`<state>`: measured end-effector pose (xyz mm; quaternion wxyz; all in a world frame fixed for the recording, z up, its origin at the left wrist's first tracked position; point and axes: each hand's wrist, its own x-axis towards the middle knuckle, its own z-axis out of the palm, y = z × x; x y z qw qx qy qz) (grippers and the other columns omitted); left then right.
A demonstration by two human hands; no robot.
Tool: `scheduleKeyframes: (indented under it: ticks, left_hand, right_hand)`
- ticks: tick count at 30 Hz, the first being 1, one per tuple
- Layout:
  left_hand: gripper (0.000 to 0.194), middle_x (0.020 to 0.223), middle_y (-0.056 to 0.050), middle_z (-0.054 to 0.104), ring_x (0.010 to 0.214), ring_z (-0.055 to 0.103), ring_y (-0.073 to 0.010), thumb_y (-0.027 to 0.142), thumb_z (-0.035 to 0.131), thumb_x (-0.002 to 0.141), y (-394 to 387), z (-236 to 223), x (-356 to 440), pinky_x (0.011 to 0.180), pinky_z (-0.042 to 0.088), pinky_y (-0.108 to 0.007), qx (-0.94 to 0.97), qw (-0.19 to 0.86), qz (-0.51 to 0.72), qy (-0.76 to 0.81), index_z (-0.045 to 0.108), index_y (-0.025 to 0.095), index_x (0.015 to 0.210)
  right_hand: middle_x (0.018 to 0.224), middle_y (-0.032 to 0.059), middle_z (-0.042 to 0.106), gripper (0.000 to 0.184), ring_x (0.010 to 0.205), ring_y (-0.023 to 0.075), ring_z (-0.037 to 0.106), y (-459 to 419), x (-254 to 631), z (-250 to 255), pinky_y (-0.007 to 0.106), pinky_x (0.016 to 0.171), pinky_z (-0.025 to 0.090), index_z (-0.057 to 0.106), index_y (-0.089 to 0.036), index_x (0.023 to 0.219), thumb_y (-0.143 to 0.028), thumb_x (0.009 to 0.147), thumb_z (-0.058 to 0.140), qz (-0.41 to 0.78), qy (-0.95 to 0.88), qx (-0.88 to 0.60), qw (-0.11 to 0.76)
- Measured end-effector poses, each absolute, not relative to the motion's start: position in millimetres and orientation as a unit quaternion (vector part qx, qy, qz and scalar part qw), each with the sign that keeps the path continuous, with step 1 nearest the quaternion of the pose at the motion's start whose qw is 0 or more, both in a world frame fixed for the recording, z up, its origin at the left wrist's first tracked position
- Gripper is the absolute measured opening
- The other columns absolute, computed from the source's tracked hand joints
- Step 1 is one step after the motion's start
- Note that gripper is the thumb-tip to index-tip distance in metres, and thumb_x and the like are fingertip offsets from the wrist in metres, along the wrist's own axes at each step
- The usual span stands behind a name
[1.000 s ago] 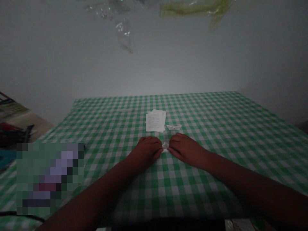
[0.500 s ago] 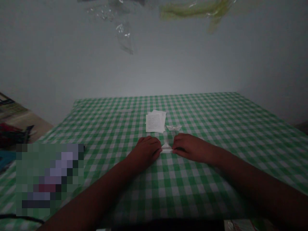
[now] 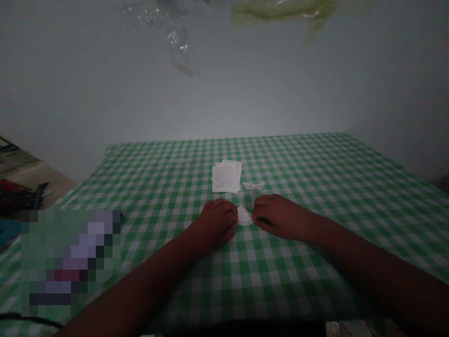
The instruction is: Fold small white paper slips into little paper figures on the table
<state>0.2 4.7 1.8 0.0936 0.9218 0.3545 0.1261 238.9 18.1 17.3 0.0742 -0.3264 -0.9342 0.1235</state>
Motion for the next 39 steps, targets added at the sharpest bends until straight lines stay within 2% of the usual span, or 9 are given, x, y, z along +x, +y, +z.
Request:
scheduleKeyframes:
  ticks: [9, 15, 21, 25, 29, 34, 39]
  left_hand:
    - [0.015, 0.101, -0.005, 0.065, 0.098, 0.056, -0.0215, 0.019, 0.045, 0.096, 12, -9, 0, 0.093, 0.043, -0.041, 0.907, 0.12, 0.149, 0.375, 0.059, 0.018, 0.1]
    - [0.03, 0.114, -0.006, 0.064, 0.106, 0.058, -0.0201, 0.016, 0.049, 0.094, 11, -8, 3, 0.097, 0.047, -0.04, 0.908, 0.159, 0.166, 0.35, 0.053, 0.02, 0.123]
    - [0.031, 0.123, -0.006, 0.061, 0.113, 0.058, -0.019, 0.012, 0.049, 0.093, 10, -10, 7, 0.099, 0.049, -0.039, 0.879, 0.196, 0.213, 0.378, 0.052, 0.022, 0.123]
    - [0.032, 0.114, -0.007, 0.062, 0.105, 0.061, -0.0188, 0.012, 0.055, 0.089, 10, -12, 9, 0.092, 0.053, -0.037, 0.85, 0.201, 0.254, 0.416, 0.053, 0.02, 0.12]
    - [0.032, 0.112, -0.007, 0.063, 0.097, 0.065, -0.0184, 0.011, 0.057, 0.085, 12, -13, 7, 0.087, 0.054, -0.037, 0.821, 0.23, 0.269, 0.448, 0.055, 0.019, 0.116]
    - [0.024, 0.109, -0.007, 0.066, 0.084, 0.068, -0.016, 0.017, 0.052, 0.089, 16, -12, 2, 0.082, 0.055, -0.035, 0.797, 0.276, 0.267, 0.467, 0.058, 0.018, 0.112]
    - [0.022, 0.105, -0.006, 0.067, 0.084, 0.067, -0.0159, 0.016, 0.051, 0.089, 16, -7, -1, 0.08, 0.056, -0.034, 0.796, 0.272, 0.262, 0.472, 0.06, 0.019, 0.109]
  right_hand:
    - [0.087, 0.0067, 0.063, 0.021, 0.084, 0.019, 0.058, 23, 236, 9, 0.032, 0.078, 0.045, 0.065, -0.016, 0.085, -0.024, 0.095, 0.049, 0.178, -0.904, -0.367, 0.131]
    - [0.084, 0.0064, 0.059, 0.018, 0.083, 0.0199, 0.056, 23, 230, -3, 0.033, 0.075, 0.046, 0.059, -0.016, 0.083, -0.024, 0.095, 0.048, 0.16, -0.869, -0.431, 0.183]
    - [0.09, 0.0067, 0.058, 0.003, 0.084, 0.0206, 0.054, 15, 221, -6, 0.035, 0.075, 0.046, 0.055, -0.018, 0.09, -0.019, 0.089, 0.053, 0.093, -0.848, -0.458, 0.25]
    - [0.091, 0.0089, 0.06, 0.016, 0.088, 0.0216, 0.055, 2, 212, -5, 0.036, 0.08, 0.048, 0.059, -0.016, 0.092, -0.018, 0.095, 0.043, 0.078, -0.9, -0.369, 0.218]
    - [0.106, 0.0123, 0.062, 0.023, 0.1, 0.0238, 0.054, -2, 208, -6, 0.042, 0.09, 0.047, 0.06, -0.014, 0.11, -0.015, 0.095, 0.043, 0.074, -0.927, -0.305, 0.203]
    - [0.118, 0.014, 0.06, 0.032, 0.113, 0.0265, 0.05, 0, 211, -5, 0.046, 0.097, 0.044, 0.057, -0.014, 0.124, -0.016, 0.093, 0.046, 0.076, -0.933, -0.288, 0.199]
    - [0.12, 0.0125, 0.061, 0.034, 0.114, 0.027, 0.05, 3, 214, -5, 0.047, 0.098, 0.043, 0.057, -0.016, 0.126, -0.02, 0.093, 0.048, 0.075, -0.94, -0.285, 0.173]
